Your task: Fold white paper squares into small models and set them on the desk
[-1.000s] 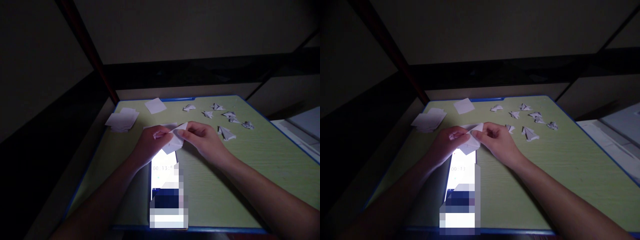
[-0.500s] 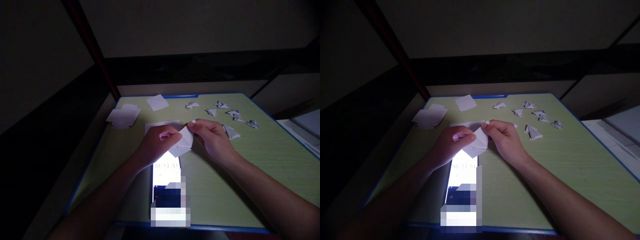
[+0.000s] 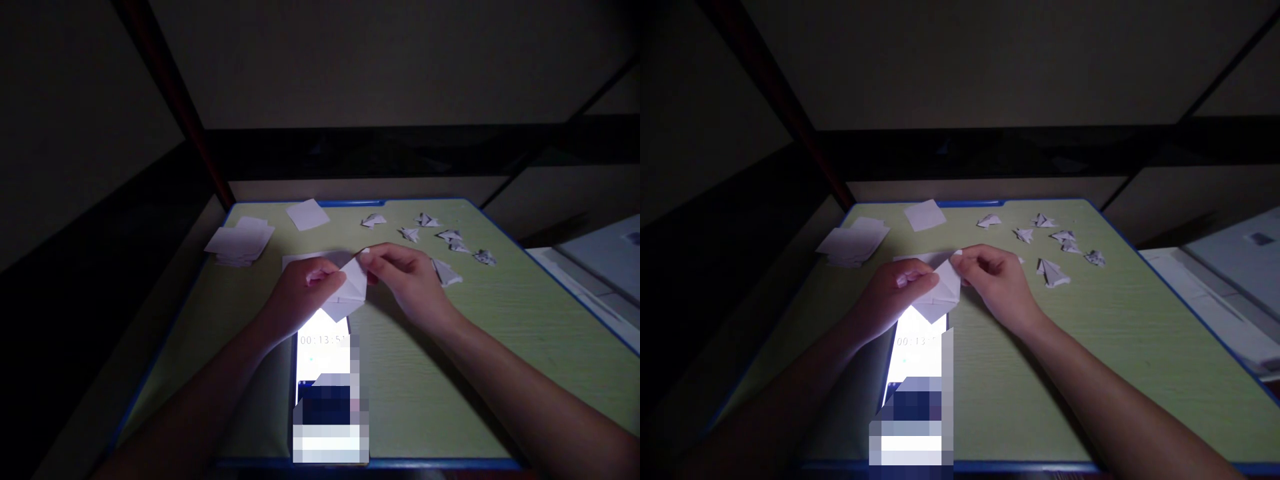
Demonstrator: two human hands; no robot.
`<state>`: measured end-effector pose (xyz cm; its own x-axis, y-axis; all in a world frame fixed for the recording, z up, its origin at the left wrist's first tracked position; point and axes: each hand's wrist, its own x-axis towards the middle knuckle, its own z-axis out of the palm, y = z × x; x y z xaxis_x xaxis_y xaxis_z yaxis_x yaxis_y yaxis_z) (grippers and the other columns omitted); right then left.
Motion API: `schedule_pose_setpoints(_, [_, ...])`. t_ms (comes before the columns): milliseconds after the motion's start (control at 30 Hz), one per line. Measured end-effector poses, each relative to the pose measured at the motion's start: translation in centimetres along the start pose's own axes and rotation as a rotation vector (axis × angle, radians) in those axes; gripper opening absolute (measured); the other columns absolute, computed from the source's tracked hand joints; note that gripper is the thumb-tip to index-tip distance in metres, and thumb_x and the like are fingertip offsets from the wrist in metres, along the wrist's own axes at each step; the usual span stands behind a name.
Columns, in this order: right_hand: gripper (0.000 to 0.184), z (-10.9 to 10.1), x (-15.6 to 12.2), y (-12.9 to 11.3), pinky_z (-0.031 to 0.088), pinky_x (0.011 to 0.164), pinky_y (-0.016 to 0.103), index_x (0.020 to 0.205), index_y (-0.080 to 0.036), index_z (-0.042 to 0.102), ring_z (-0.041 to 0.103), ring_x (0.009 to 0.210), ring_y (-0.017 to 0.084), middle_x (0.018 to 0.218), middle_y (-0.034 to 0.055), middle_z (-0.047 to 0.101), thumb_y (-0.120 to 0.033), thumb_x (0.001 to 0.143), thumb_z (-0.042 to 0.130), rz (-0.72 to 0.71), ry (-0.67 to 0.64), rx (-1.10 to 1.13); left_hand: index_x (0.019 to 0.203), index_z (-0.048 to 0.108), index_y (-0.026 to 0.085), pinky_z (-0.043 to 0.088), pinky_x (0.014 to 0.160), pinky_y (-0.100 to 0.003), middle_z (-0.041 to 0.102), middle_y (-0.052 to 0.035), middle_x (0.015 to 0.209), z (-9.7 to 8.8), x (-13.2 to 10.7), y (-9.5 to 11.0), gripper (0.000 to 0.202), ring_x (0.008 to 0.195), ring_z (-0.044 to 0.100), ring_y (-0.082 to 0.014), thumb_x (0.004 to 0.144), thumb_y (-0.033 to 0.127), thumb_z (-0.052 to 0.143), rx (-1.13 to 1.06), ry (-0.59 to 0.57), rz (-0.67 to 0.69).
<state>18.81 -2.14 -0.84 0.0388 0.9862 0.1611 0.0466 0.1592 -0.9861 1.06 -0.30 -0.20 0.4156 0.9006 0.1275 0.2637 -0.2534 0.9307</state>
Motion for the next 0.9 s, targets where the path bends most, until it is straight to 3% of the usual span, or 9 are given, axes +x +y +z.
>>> schedule_pose_setpoints(100, [0.014, 0.2, -0.1, 0.0, 0.038, 0.049, 0.025, 0.065, -0.020, 0.069, 0.049, 0.053, 0.010, 0.056, -0.0015, 0.059, -0.029, 0.075, 0.069, -0.016, 0.026, 0.016, 0.065, 0.063, 0.014, 0.034, 0.045, -0.021, 0.055, -0.0001, 0.056, 0.0, 0.0, -0.3, 0.023, 0.052, 0.049, -0.0102, 0.081, 0.031, 0.057, 0.041, -0.059, -0.001])
schedule_pose_setpoints(200, [0.012, -0.2, 0.1, 0.1, 0.038, 0.050, 0.025, 0.066, -0.022, 0.071, 0.050, 0.053, 0.011, 0.057, -0.0016, 0.060, -0.027, 0.076, 0.069, -0.042, 0.071, 0.094, 0.067, 0.063, 0.015, 0.036, 0.042, -0.020, 0.057, -0.0007, 0.056, 0.0, -0.1, -0.1, 0.023, 0.049, 0.052, -0.0105, 0.082, 0.031, 0.056, -0.055, -0.129, -0.045])
schedule_pose_setpoints(300, [0.009, -0.5, 0.2, 0.2, 0.037, 0.049, 0.026, 0.072, -0.023, 0.074, 0.049, 0.052, 0.010, 0.058, -0.0016, 0.059, -0.025, 0.079, 0.067, -0.050, 0.103, 0.140, 0.065, 0.062, 0.015, 0.038, 0.042, -0.019, 0.060, -0.0006, 0.058, -0.2, -0.3, 0.6, 0.019, 0.047, 0.053, -0.0093, 0.080, 0.027, 0.058, -0.138, -0.081, -0.041])
schedule_pose_setpoints(433, [0.011, -0.5, 0.3, -0.1, 0.035, 0.048, 0.026, 0.075, -0.022, 0.074, 0.048, 0.051, 0.010, 0.058, -0.0015, 0.058, -0.022, 0.080, 0.064, -0.055, 0.107, 0.183, 0.063, 0.064, 0.014, 0.040, 0.044, -0.019, 0.061, -0.0001, 0.056, -0.5, -0.5, 1.0, 0.019, 0.048, 0.055, -0.0087, 0.079, 0.024, 0.059, -0.080, -0.049, 0.004])
schedule_pose_setpoints(733, [0.015, -0.5, 0.5, -0.1, 0.036, 0.047, 0.025, 0.064, -0.022, 0.070, 0.047, 0.049, 0.010, 0.054, -0.0016, 0.056, -0.017, 0.075, 0.062, -0.056, 0.160, 0.174, 0.073, 0.067, 0.011, 0.044, 0.047, -0.018, 0.065, -0.0010, 0.061, -0.6, -0.4, 0.3, 0.020, 0.052, 0.061, -0.0091, 0.082, 0.025, 0.057, 0.001, -0.157, -0.022])
schedule_pose_setpoints(900, [0.017, -0.7, 0.6, -0.2, 0.035, 0.046, 0.025, 0.064, -0.022, 0.069, 0.046, 0.049, 0.010, 0.054, -0.0012, 0.055, -0.018, 0.077, 0.061, -0.040, 0.184, 0.159, 0.073, 0.066, 0.009, 0.042, 0.047, -0.018, 0.063, -0.0007, 0.055, -0.7, -0.4, 0.8, 0.024, 0.050, 0.060, -0.0087, 0.084, 0.027, 0.055, 0.028, -0.139, -0.035])
